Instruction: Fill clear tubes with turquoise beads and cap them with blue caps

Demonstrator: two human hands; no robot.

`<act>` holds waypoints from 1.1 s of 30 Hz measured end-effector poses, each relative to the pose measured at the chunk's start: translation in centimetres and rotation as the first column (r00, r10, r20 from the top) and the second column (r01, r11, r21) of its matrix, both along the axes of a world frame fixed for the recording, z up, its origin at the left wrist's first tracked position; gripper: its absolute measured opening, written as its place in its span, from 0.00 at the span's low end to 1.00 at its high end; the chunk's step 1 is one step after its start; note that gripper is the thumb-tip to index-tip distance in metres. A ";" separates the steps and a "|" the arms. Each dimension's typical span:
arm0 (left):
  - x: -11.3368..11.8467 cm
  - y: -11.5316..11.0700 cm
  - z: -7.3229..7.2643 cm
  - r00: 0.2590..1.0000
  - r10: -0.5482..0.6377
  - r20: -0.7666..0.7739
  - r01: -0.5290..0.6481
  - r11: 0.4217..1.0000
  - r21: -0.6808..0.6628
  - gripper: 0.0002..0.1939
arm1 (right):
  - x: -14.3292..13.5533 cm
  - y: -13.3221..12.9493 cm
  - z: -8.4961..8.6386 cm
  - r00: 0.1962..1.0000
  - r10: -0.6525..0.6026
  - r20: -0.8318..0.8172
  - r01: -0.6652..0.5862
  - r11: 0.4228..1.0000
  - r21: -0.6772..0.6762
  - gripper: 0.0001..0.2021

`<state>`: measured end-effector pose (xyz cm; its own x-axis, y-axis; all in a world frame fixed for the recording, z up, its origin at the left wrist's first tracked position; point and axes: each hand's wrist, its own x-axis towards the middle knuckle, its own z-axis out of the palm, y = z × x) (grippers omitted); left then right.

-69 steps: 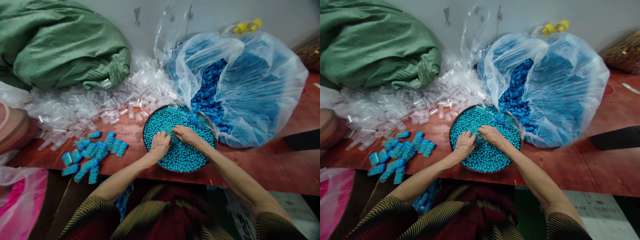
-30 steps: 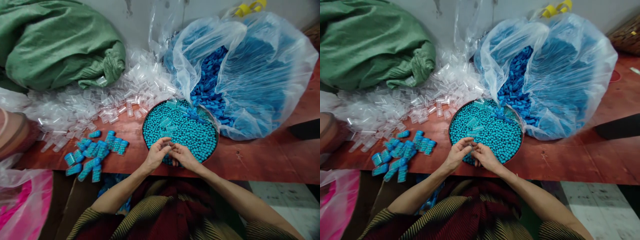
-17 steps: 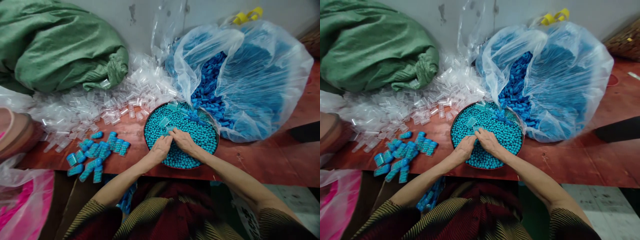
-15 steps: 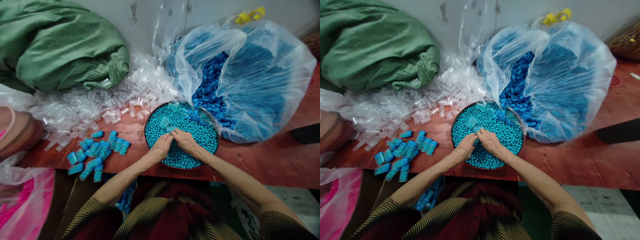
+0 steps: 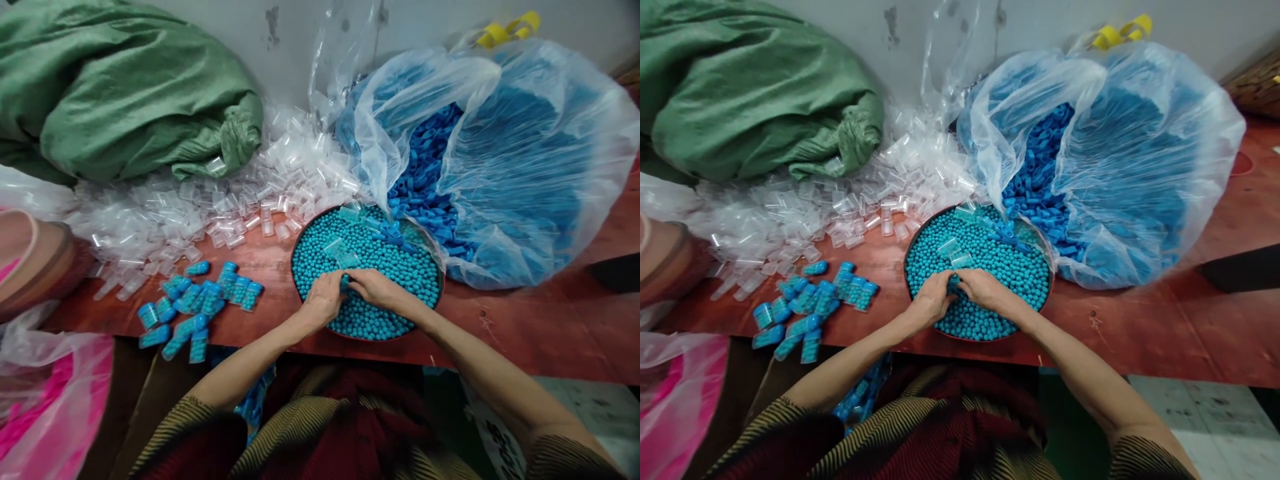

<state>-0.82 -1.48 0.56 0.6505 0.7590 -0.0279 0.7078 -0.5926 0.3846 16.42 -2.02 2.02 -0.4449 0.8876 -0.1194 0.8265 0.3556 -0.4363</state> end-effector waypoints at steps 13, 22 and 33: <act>-0.6 0.5 0.0 0.994 0.084 0.076 -0.086 0.996 0.021 0.14 | -1.6 2.8 0.3 0.955 -0.139 0.261 0.092 0.979 0.184 0.11; 0.4 1.4 -0.7 0.970 0.054 0.236 -0.006 0.980 -0.201 0.24 | -0.1 0.6 -1.1 0.848 -0.349 -0.399 0.220 0.917 -0.333 0.08; 1.3 0.1 -0.2 1.000 0.019 0.022 -0.017 0.994 -0.104 0.27 | -1.2 4.6 2.3 0.969 -0.245 -0.036 0.247 0.968 0.053 0.13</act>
<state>0.47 -1.38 0.39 0.6381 0.7644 -0.0921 0.7082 -0.5358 0.4598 15.22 2.56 4.34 -0.2148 0.9750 -0.0563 0.8789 0.1678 -0.4464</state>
